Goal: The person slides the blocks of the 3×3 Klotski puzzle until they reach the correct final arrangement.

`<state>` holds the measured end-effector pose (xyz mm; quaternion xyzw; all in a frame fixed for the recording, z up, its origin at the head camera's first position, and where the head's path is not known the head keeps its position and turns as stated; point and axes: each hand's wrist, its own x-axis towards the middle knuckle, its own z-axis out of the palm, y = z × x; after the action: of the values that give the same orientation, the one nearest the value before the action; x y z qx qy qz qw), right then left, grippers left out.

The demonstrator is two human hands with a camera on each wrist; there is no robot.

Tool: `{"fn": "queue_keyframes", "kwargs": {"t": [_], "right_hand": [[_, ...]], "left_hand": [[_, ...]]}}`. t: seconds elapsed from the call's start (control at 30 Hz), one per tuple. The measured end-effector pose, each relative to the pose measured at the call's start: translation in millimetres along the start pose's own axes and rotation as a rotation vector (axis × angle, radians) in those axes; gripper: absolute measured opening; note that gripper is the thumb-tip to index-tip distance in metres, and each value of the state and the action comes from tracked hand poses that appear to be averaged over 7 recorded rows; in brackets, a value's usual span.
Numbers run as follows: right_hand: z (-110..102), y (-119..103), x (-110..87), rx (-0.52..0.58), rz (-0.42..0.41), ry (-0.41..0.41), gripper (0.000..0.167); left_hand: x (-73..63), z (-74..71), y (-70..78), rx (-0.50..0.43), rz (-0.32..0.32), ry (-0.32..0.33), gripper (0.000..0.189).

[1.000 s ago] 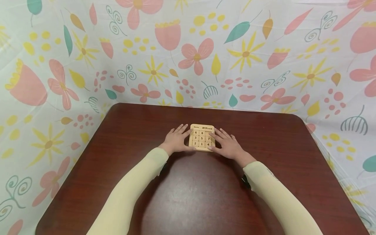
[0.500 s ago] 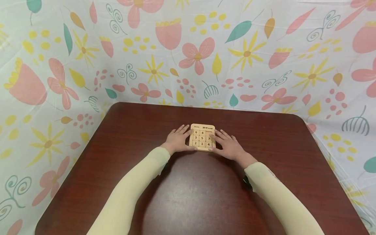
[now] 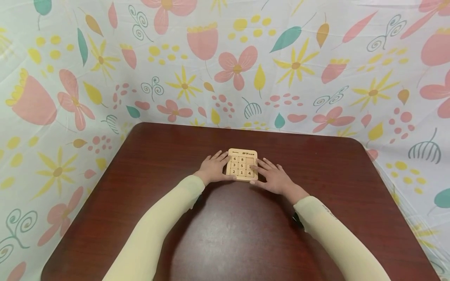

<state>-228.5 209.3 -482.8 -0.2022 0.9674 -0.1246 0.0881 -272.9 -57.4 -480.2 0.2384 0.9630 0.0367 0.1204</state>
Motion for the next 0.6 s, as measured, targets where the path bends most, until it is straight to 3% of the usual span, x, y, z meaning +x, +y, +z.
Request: {"fn": "queue_keyframes", "kwargs": {"t": [0.6], "right_hand": [[1.2,-0.5,-7.5,-0.001,0.001,-0.002,0.073]], "left_hand": [[4.6,2.4,-0.8,-0.013,0.019,-0.025,0.099]]}}
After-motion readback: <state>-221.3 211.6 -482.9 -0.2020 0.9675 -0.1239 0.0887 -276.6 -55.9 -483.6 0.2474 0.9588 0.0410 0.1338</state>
